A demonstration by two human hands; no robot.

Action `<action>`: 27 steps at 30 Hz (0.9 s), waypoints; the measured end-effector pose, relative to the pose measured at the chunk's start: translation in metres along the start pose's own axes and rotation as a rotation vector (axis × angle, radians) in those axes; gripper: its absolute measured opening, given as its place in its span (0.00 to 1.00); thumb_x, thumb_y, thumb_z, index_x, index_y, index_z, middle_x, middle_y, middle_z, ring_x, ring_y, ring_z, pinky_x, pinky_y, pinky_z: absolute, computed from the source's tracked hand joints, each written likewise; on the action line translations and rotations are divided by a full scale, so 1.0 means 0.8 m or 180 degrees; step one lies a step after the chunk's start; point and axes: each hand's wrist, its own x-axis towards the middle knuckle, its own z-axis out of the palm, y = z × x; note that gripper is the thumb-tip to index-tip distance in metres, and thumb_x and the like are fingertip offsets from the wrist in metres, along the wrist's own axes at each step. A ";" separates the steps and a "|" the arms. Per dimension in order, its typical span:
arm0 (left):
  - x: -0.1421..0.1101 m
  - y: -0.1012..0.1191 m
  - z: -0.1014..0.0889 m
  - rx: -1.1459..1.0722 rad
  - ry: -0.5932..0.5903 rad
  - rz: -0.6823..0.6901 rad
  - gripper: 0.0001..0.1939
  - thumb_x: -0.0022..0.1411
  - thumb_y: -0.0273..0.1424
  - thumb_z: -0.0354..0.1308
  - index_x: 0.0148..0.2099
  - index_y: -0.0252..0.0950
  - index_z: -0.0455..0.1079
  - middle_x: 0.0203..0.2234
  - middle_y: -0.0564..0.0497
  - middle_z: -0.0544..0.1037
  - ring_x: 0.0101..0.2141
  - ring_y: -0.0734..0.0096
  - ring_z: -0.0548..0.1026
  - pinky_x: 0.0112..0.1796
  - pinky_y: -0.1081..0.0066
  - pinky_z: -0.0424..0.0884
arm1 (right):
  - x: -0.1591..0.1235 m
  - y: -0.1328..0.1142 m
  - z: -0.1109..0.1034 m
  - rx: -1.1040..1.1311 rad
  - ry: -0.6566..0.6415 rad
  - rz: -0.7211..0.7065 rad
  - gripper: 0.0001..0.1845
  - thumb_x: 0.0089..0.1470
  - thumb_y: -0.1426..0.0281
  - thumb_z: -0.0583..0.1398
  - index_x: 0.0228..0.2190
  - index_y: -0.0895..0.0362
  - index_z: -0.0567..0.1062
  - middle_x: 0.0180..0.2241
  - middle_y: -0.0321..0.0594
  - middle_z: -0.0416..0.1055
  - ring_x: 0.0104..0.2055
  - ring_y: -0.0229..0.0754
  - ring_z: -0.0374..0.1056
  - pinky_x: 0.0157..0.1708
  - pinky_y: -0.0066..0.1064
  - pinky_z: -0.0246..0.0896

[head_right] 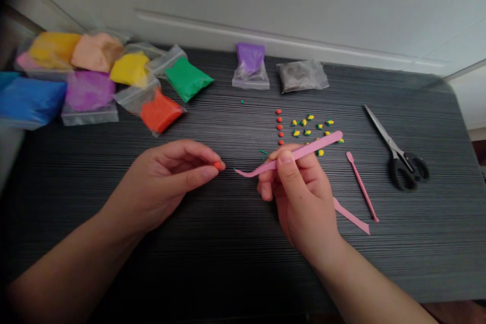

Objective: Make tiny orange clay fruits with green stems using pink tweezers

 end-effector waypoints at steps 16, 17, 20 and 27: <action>-0.007 -0.001 0.007 0.0187 -0.0271 -0.0095 0.09 0.52 0.34 0.58 0.38 0.40 0.70 0.29 0.52 0.77 0.30 0.71 0.75 0.31 0.72 0.72 | -0.027 -0.006 0.012 -0.0685 0.0644 -0.1219 0.06 0.51 0.77 0.54 0.28 0.58 0.70 0.23 0.36 0.66 0.18 0.36 0.62 0.13 0.33 0.55; -0.007 -0.001 0.007 0.0222 -0.0282 -0.0099 0.09 0.52 0.34 0.58 0.37 0.40 0.70 0.29 0.52 0.77 0.30 0.71 0.75 0.31 0.72 0.72 | -0.026 -0.006 0.013 -0.0724 0.0691 -0.1257 0.06 0.51 0.77 0.54 0.28 0.58 0.71 0.23 0.36 0.66 0.18 0.36 0.62 0.13 0.34 0.55; -0.008 0.000 0.007 0.0312 -0.0290 -0.0084 0.07 0.53 0.35 0.57 0.36 0.40 0.70 0.28 0.52 0.77 0.29 0.71 0.75 0.29 0.73 0.71 | -0.024 -0.006 0.014 -0.0778 0.0810 -0.1309 0.06 0.51 0.76 0.54 0.27 0.56 0.71 0.22 0.35 0.65 0.17 0.36 0.61 0.12 0.33 0.55; -0.006 -0.002 0.009 0.0120 -0.0272 -0.0019 0.06 0.52 0.33 0.58 0.34 0.40 0.70 0.31 0.52 0.76 0.32 0.72 0.74 0.32 0.73 0.71 | -0.022 -0.003 0.013 -0.0786 0.0811 -0.1319 0.06 0.50 0.76 0.55 0.31 0.56 0.70 0.25 0.35 0.66 0.18 0.33 0.62 0.11 0.30 0.56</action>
